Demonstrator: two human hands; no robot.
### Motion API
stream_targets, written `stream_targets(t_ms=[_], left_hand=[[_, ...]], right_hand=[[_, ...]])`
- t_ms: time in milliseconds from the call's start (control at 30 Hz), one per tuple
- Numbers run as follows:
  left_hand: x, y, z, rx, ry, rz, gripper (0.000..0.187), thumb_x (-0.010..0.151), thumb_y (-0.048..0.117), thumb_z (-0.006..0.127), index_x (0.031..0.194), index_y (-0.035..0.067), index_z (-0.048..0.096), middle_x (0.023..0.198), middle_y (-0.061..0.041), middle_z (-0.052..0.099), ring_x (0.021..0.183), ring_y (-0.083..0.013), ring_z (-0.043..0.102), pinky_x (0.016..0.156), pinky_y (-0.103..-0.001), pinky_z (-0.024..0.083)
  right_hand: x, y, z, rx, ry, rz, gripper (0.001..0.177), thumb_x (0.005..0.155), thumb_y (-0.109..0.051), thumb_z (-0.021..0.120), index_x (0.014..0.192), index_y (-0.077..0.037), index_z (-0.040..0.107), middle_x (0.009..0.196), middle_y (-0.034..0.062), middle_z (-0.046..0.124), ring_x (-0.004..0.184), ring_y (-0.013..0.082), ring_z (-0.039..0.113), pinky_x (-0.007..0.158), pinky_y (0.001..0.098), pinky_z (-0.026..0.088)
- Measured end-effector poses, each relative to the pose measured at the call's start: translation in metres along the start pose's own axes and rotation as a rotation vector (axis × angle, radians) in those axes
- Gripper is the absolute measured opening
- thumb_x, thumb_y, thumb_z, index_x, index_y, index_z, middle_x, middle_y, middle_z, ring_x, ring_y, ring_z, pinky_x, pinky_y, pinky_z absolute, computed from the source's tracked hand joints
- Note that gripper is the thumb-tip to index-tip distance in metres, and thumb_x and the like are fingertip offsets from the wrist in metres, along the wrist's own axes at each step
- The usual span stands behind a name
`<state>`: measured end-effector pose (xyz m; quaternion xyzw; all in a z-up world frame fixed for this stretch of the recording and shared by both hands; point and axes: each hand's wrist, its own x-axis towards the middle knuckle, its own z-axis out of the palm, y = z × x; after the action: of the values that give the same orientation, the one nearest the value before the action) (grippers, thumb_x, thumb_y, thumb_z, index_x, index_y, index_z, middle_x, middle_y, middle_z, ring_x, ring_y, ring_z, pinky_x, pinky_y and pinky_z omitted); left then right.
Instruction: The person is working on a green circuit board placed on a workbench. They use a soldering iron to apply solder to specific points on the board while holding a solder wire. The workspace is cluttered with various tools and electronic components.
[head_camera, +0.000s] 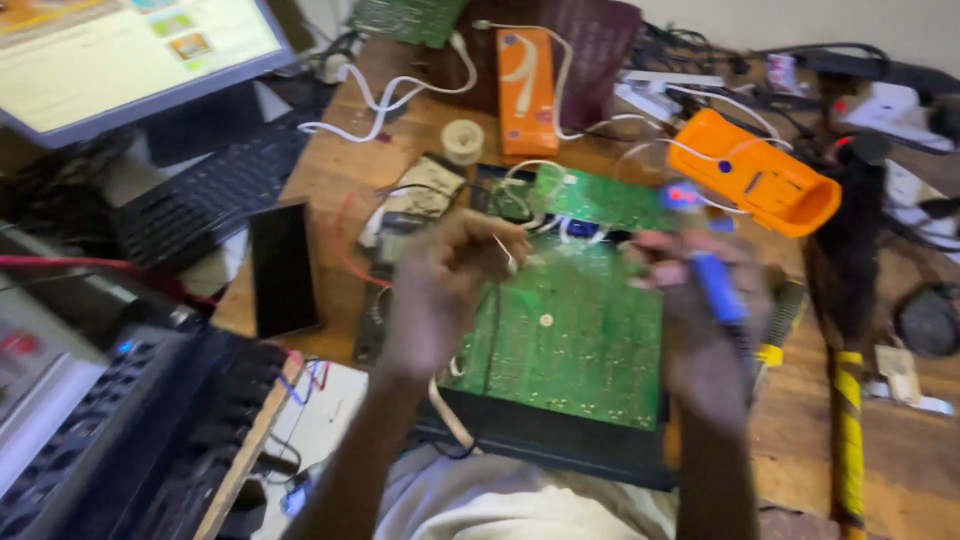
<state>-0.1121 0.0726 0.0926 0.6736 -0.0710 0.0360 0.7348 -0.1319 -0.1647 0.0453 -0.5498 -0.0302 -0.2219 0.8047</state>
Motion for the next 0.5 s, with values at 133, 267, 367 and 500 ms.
stream_targets(t_ms=[133,267,367,500], left_hand=[[-0.024,-0.008,0.036,-0.082,-0.151,0.008,0.007,0.098,0.002,0.076,0.104,0.001,0.076,0.089,-0.013,0.081,0.075,-0.0173,0.080,0.065,-0.025,0.067],[-0.033,-0.035,0.047,-0.345,-0.063,-0.141,0.016,0.098,0.006,0.077,0.109,-0.006,0.075,0.091,-0.018,0.080,0.079,-0.0224,0.081,0.068,-0.032,0.069],[-0.034,-0.045,0.047,-0.477,-0.022,-0.155,0.019,0.099,0.002,0.077,0.112,-0.012,0.074,0.095,-0.023,0.081,0.083,-0.0263,0.082,0.074,-0.036,0.071],[-0.033,-0.040,0.048,-0.511,-0.008,-0.155,0.018,0.099,0.002,0.077,0.110,-0.012,0.073,0.094,-0.022,0.080,0.084,-0.0278,0.083,0.075,-0.038,0.071]], right_hand=[[-0.013,-0.033,0.026,-0.246,-0.350,-0.128,0.034,0.103,0.007,0.072,0.129,-0.009,0.058,0.132,0.0113,0.075,0.129,0.0292,0.079,0.116,0.0384,0.069],[-0.023,-0.033,0.024,-0.370,-0.139,0.030,0.032,0.090,0.008,0.082,0.112,-0.001,0.061,0.107,0.0210,0.081,0.099,0.0260,0.081,0.090,0.0355,0.069],[-0.026,-0.024,0.015,-0.347,-0.088,0.037,0.031,0.086,0.014,0.082,0.107,0.006,0.061,0.097,0.0274,0.080,0.086,0.0298,0.081,0.081,0.0385,0.069],[-0.026,-0.010,0.001,-0.296,-0.043,-0.001,0.037,0.083,0.016,0.084,0.106,0.006,0.057,0.093,0.0254,0.079,0.083,0.0239,0.079,0.082,0.0353,0.068]])
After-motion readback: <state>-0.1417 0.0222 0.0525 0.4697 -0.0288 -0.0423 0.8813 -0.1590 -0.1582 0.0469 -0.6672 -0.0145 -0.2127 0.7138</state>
